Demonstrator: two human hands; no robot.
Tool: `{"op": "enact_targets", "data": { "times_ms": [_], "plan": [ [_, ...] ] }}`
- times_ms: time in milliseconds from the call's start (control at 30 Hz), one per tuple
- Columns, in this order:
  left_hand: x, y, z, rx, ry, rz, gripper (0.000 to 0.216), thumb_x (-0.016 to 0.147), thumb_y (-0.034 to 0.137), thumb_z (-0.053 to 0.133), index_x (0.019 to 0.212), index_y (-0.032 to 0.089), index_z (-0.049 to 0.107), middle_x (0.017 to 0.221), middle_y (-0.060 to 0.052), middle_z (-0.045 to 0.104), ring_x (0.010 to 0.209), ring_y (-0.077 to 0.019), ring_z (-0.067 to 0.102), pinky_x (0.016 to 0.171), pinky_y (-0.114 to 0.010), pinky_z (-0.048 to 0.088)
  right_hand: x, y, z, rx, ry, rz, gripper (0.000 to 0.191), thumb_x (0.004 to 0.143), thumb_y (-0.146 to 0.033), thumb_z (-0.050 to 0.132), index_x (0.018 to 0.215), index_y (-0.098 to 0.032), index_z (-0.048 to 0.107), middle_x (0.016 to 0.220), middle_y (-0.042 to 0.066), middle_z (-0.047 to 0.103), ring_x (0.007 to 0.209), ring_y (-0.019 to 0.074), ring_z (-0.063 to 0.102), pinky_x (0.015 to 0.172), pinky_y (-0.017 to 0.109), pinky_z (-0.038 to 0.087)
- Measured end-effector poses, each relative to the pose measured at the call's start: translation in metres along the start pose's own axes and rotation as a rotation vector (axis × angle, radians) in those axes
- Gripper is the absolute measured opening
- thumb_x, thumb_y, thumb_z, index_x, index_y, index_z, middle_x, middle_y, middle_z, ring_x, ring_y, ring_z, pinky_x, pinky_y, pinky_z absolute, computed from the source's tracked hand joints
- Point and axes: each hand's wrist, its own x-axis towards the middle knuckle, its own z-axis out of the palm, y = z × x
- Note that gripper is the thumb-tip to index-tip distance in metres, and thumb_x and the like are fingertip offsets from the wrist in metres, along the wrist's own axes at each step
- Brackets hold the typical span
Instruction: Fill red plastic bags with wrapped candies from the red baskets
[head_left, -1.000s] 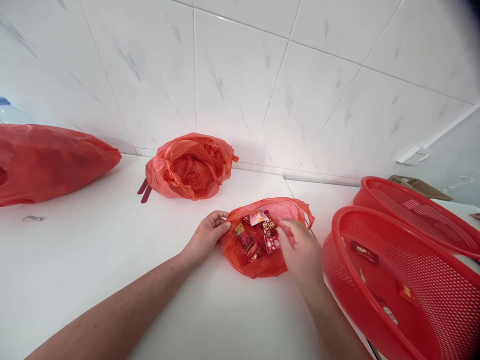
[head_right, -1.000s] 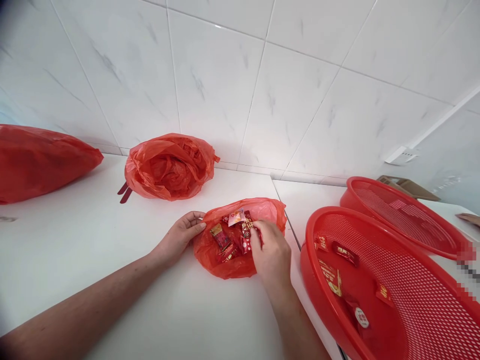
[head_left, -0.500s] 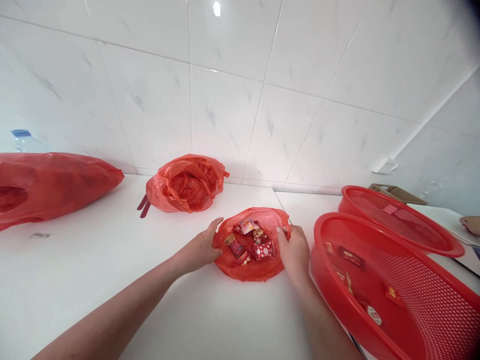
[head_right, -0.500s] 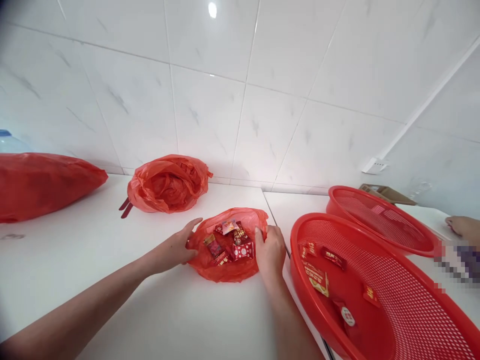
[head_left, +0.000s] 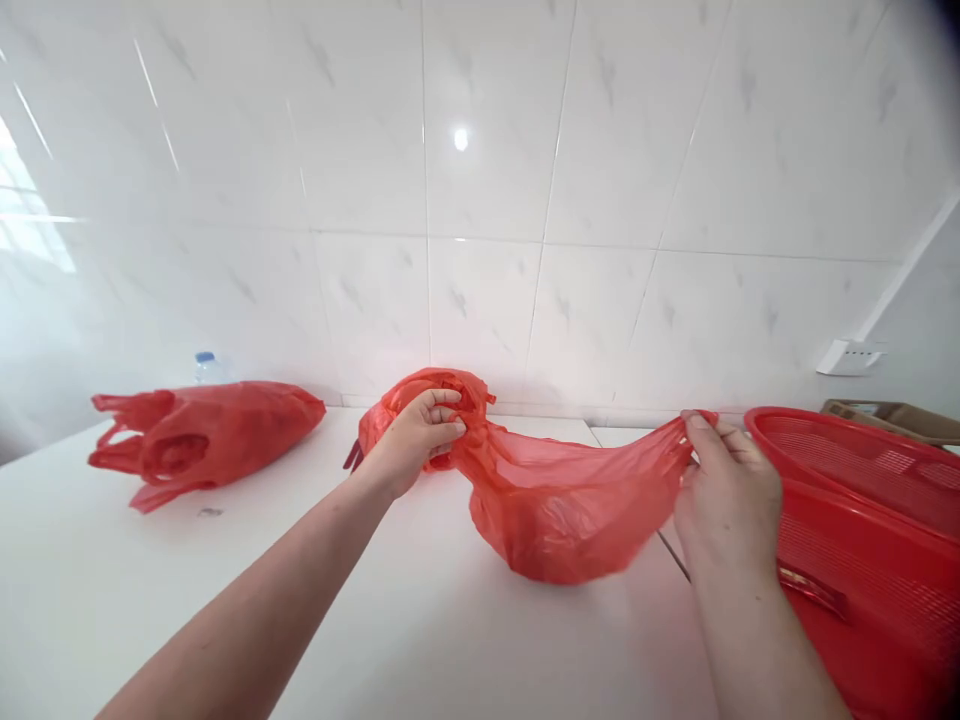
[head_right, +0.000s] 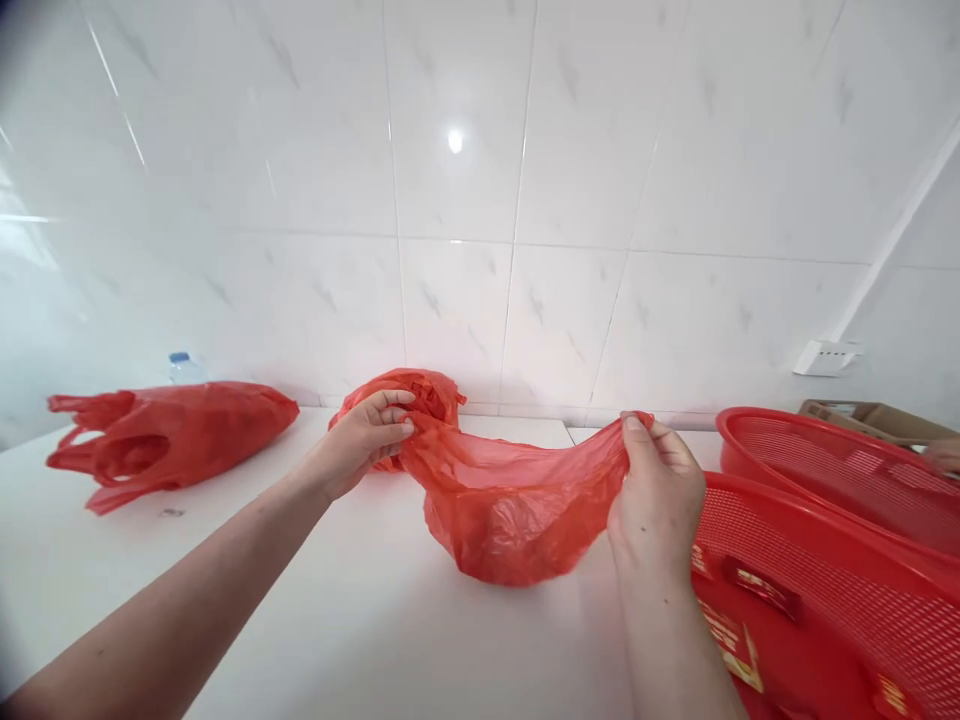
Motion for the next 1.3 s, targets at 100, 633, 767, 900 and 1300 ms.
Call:
{"op": "enact_targets", "data": {
  "times_ms": [100,633,767,900,1300],
  "plan": [
    [-0.001,0.017,-0.004,0.073,0.020,0.037,0.038,0.072,0.022,0.070,0.106,0.023,0.053,0.076,0.003,0.057,0.069,-0.0122,0.060,0.059,-0.023,0.046,0.006,0.003,0.008,0.186,-0.032,0.121,0.019,0.065,-0.027,0.075,0.078,-0.018,0.064,0.081,-0.001,0.066,0.076,0.0112,0.063,0.065,0.020,0.051],
    [-0.015,0.103,0.077,0.585,-0.124,0.538,0.046,0.076,0.009,0.058,0.117,0.028,0.053,0.085,0.001,0.063,0.080,-0.0128,0.060,0.073,-0.029,0.049,-0.035,-0.022,0.021,0.097,-0.745,0.352,0.046,0.084,-0.054,0.051,0.118,-0.023,0.054,0.053,-0.003,0.055,0.038,0.0065,0.039,0.038,0.019,0.021],
    [-0.021,0.093,0.100,0.740,-0.098,0.609,0.035,0.079,0.011,0.055,0.107,0.030,0.059,0.080,0.004,0.063,0.069,-0.0097,0.057,0.063,-0.023,0.049,-0.053,-0.037,0.025,-0.090,-1.110,0.370,0.038,0.080,-0.043,0.061,0.113,-0.026,0.054,0.063,-0.005,0.056,0.053,0.0107,0.052,0.048,0.021,0.034],
    [-0.025,0.073,0.105,0.692,-0.002,0.655,0.028,0.081,0.015,0.056,0.106,0.028,0.059,0.087,0.002,0.063,0.070,-0.0097,0.057,0.059,-0.021,0.050,-0.057,-0.034,0.029,-0.187,-1.133,0.290,0.033,0.085,-0.046,0.054,0.066,-0.019,0.051,0.054,-0.005,0.046,0.050,0.0081,0.039,0.051,0.024,0.030],
    [-0.033,0.015,0.066,1.015,-0.208,0.807,0.015,0.089,0.020,0.052,0.082,0.022,0.065,0.083,-0.005,0.056,0.076,-0.0161,0.053,0.067,-0.029,0.046,-0.049,-0.021,0.030,-0.164,-1.059,0.396,0.037,0.089,-0.045,0.044,0.064,-0.018,0.051,0.046,-0.004,0.048,0.040,0.0074,0.034,0.041,0.022,0.022]
  ]
}}
